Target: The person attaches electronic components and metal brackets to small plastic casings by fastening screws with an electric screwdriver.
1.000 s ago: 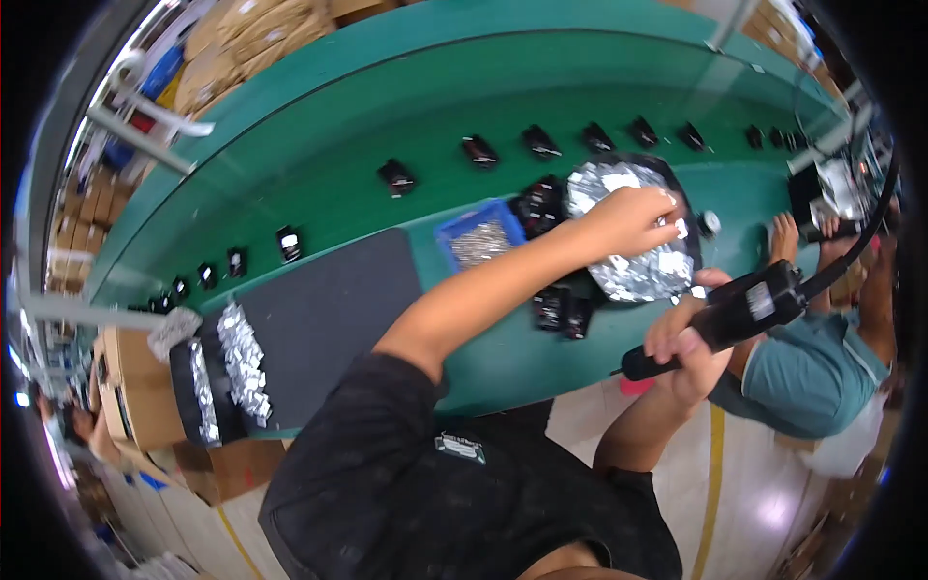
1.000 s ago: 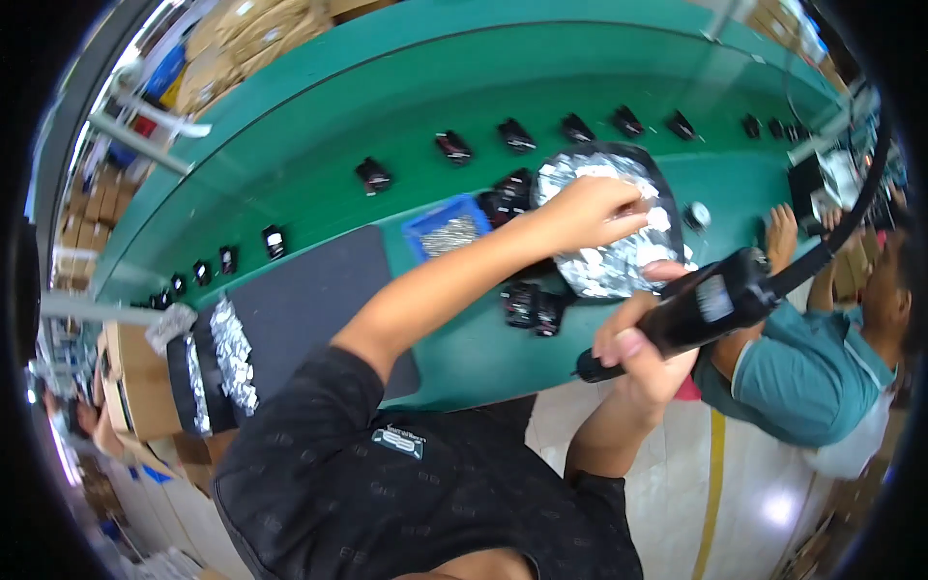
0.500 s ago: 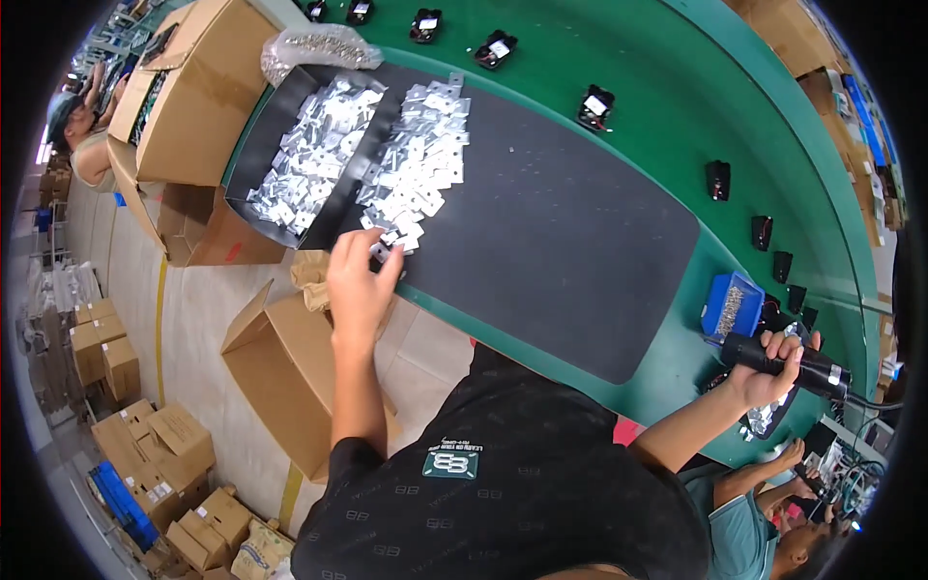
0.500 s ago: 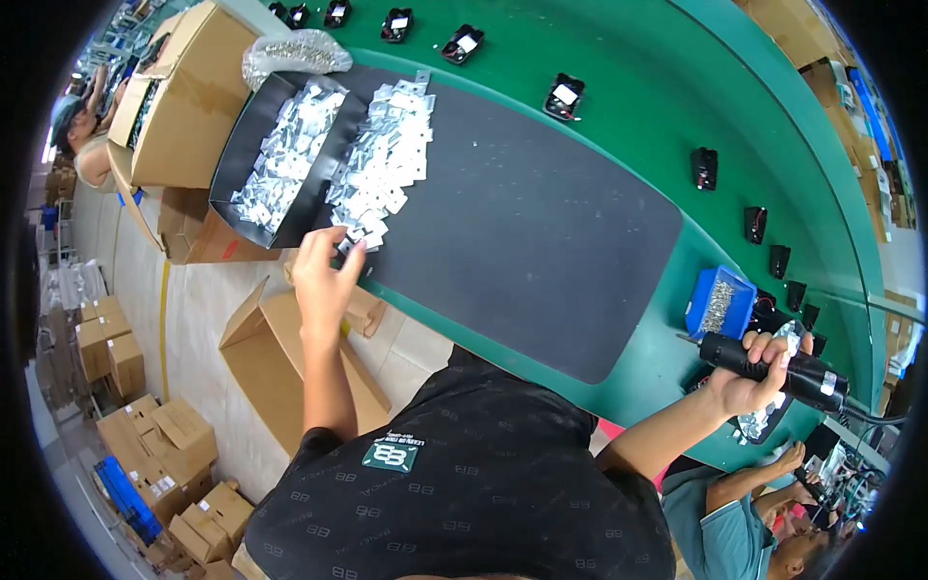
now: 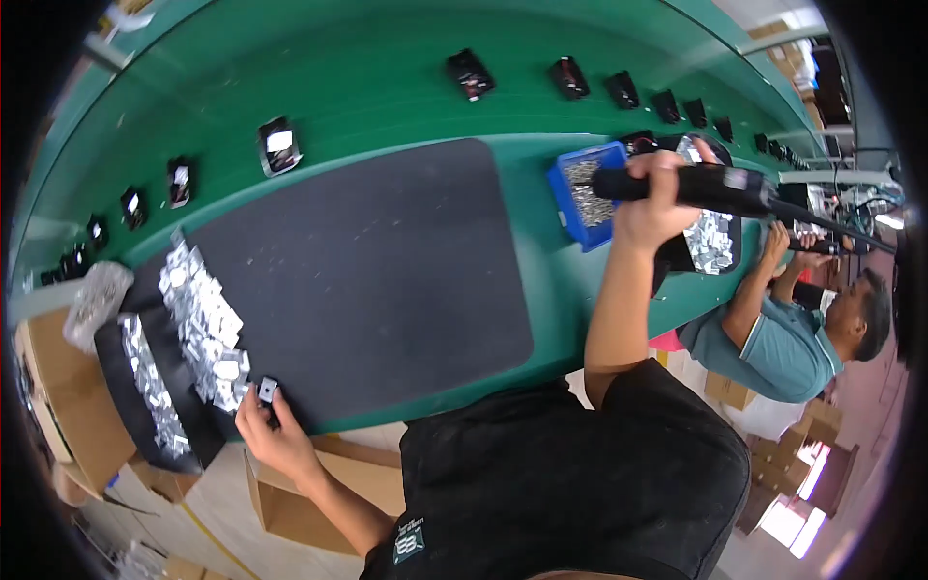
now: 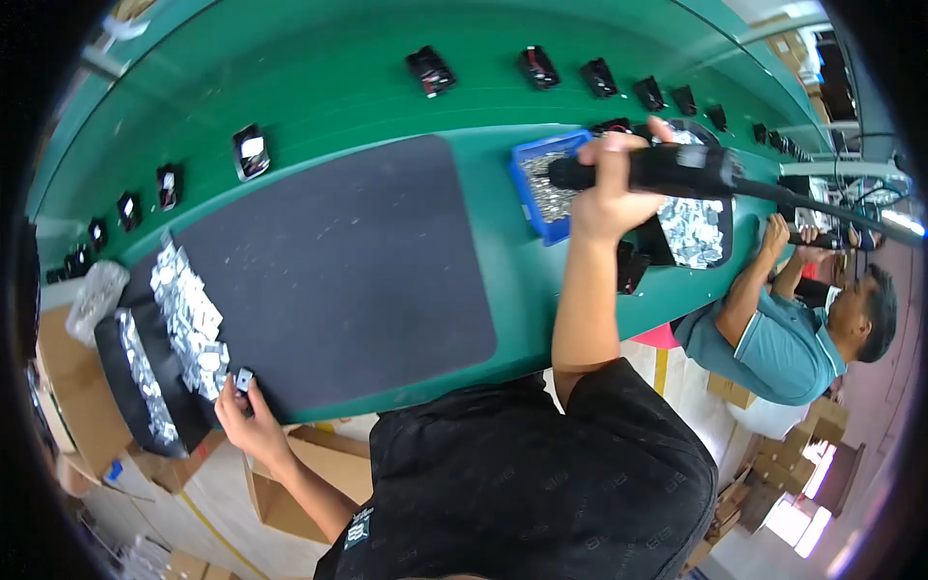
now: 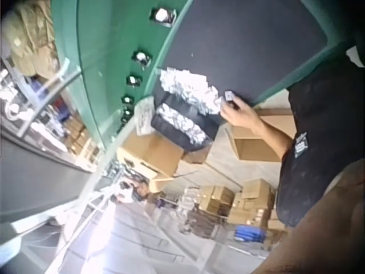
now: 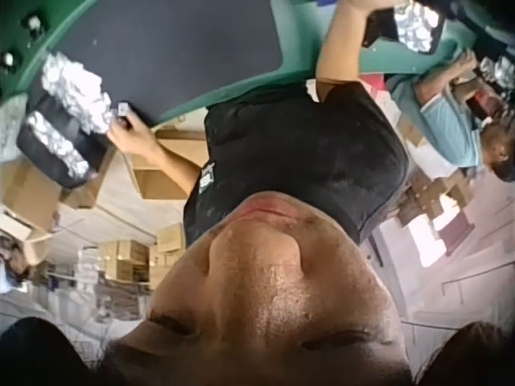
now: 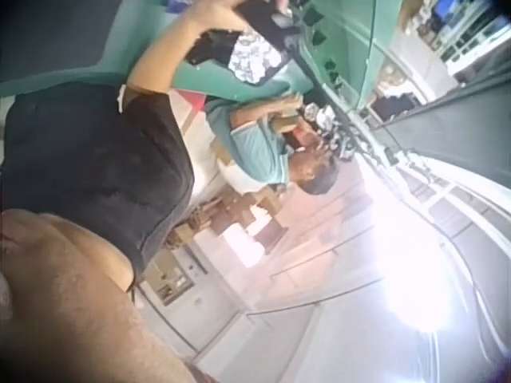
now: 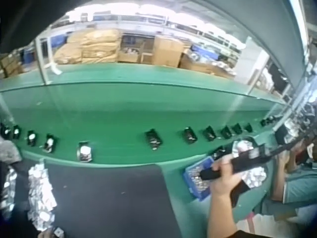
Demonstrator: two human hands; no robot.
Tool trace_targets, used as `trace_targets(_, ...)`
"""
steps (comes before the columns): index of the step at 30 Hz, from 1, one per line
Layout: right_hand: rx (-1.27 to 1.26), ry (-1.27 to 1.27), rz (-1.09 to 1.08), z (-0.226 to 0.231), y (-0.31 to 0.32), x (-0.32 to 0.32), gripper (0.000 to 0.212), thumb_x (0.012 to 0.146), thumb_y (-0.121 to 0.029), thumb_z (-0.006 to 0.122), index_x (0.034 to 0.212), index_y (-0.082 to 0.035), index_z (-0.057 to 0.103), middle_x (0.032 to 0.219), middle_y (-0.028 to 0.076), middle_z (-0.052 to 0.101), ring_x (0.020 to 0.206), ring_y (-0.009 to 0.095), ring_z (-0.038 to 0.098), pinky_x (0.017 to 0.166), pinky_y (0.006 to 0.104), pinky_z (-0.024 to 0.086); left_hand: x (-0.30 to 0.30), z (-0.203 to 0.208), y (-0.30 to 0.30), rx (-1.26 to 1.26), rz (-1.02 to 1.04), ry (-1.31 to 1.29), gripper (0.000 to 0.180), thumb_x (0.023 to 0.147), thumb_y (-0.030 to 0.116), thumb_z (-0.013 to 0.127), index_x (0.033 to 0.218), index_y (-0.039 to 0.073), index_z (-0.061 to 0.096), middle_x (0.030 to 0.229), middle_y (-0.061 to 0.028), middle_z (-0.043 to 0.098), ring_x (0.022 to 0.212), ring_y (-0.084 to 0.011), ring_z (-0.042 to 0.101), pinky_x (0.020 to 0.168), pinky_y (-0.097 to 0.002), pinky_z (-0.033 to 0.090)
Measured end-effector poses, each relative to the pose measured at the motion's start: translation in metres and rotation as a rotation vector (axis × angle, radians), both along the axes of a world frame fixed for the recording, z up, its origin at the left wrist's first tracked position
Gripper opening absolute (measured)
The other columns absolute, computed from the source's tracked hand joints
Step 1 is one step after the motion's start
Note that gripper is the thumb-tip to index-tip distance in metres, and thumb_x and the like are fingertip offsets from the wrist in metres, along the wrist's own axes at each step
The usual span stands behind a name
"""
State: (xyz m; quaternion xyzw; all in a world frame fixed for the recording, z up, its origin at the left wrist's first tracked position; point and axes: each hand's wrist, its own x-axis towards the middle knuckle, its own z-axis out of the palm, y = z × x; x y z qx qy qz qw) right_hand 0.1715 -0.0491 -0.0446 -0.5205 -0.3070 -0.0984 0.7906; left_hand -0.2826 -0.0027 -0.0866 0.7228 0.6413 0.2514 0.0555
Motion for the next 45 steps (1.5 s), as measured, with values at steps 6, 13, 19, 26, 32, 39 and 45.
trace_targets(6,0.013,0.119,0.130,-0.014,-0.019,0.021,0.049,0.079,0.006,0.063,0.121,0.002,0.039,0.070,0.007,0.058,0.058,0.015,0.055,0.058,0.0289,0.047,0.104,0.002,0.015,0.033,-0.162,-0.299,0.023,0.079,0.001,0.071,0.102,0.001,0.067,0.097,-0.0109,0.059,0.074,-0.0165,0.058,0.064,-0.0289,0.050)
trace_targets(13,0.126,0.150,0.212,-0.001,-0.029,0.032,0.050,0.080,0.004,0.062,0.123,0.003,0.036,0.069,0.009,0.057,0.055,0.015,0.053,0.056,0.0298,0.049,0.269,0.021,0.095,-0.041,-0.598,-0.526,0.025,0.076,0.003,0.074,0.100,0.004,0.069,0.093,-0.0080,0.061,0.077,-0.0143,0.064,0.066,-0.0266,0.052)
trace_targets(19,0.241,0.156,0.173,0.038,-0.059,0.043,0.054,0.083,-0.005,0.056,0.130,-0.001,0.030,0.066,0.006,0.048,0.053,0.014,0.048,0.052,0.0315,0.045,0.360,0.000,0.162,0.017,-0.746,-0.507,0.024,0.074,0.009,0.075,0.097,0.005,0.070,0.092,-0.0089,0.062,0.079,-0.0192,0.064,0.071,-0.0310,0.051)
trace_targets(26,0.284,0.210,0.133,0.045,-0.073,0.045,0.056,0.082,-0.009,0.057,0.131,-0.003,0.030,0.067,0.003,0.046,0.053,0.013,0.046,0.052,0.0308,0.042,0.385,-0.036,0.175,-0.114,-0.701,-0.437,0.023,0.071,0.013,0.076,0.093,0.006,0.069,0.093,-0.0099,0.063,0.085,-0.0214,0.061,0.076,-0.0341,0.049)
trace_targets(32,0.275,0.219,0.160,0.040,-0.065,0.045,0.058,0.082,-0.010,0.059,0.131,-0.003,0.030,0.068,0.005,0.049,0.052,0.014,0.048,0.055,0.0318,0.045,0.389,-0.032,0.189,-0.464,-0.592,-0.592,0.019,0.075,0.014,0.074,0.084,0.001,0.063,0.070,-0.0050,0.064,0.063,-0.0111,0.058,0.059,-0.0255,0.046)
trace_targets(39,0.263,0.224,0.188,0.036,-0.062,0.045,0.057,0.082,-0.009,0.059,0.131,-0.001,0.030,0.068,0.005,0.049,0.053,0.014,0.048,0.056,0.0321,0.045,0.384,-0.033,0.178,-0.071,-0.649,-0.366,0.020,0.075,0.018,0.073,0.081,-0.001,0.068,0.092,-0.0131,0.067,0.079,-0.0223,0.065,0.073,-0.0328,0.051)
trace_targets(45,0.254,0.238,0.208,0.031,-0.059,0.044,0.056,0.082,-0.007,0.059,0.130,-0.001,0.032,0.068,0.006,0.049,0.053,0.014,0.048,0.056,0.0329,0.045,0.390,-0.023,0.174,-0.294,-0.474,-0.510,0.039,0.075,0.013,0.073,0.110,0.001,0.059,0.089,-0.0130,0.067,0.074,-0.0167,0.064,0.067,-0.0301,0.052)
